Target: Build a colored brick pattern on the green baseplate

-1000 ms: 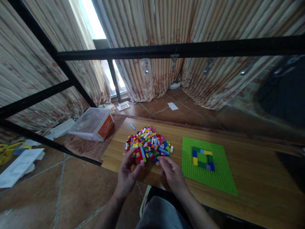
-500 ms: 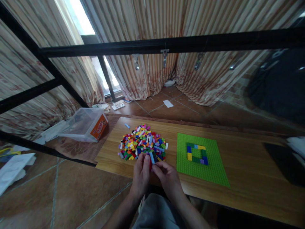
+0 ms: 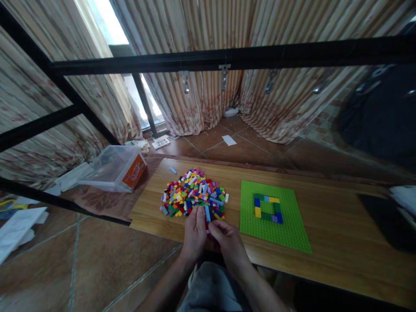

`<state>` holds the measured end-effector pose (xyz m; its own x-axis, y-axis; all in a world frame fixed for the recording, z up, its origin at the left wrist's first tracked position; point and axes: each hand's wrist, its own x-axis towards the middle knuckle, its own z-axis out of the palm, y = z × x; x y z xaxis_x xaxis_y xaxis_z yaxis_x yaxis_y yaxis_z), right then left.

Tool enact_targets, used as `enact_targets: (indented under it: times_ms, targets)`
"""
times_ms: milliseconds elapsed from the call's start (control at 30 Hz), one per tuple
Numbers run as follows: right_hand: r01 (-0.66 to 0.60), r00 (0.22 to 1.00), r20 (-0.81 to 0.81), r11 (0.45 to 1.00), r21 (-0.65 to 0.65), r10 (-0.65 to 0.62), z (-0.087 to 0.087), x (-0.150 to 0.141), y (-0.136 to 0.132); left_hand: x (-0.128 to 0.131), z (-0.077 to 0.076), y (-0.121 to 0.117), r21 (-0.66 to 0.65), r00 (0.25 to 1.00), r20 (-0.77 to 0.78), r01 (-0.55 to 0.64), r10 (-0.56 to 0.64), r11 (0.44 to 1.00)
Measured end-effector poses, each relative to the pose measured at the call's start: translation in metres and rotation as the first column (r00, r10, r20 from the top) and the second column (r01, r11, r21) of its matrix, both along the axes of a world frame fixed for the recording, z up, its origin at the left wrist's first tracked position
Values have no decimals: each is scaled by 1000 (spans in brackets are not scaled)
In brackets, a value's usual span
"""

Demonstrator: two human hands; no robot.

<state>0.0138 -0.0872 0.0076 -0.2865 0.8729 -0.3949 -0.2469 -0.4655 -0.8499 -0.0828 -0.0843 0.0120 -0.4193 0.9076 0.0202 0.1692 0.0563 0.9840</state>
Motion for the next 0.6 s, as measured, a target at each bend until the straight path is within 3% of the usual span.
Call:
enact_targets:
  times_ms: [100,400,500,600]
  targets:
    - [-11,999,30,1000,-3,11,1,-4,4,-2,-2,3,-32,1000,14,-21,21,999]
    - [-39,986,164,976,213,4,-3,-21,34,-12,-4,19,-65,995,82,-58,63,996]
    - [-63,956,292,957,283,-24,-3,-28,49,-23,-9,25,-61,985,146,-84,93,995]
    - [-111,876,471,910,400,-101,0,-34,64,-34,-15,28,-80,950,290,-98,118,992]
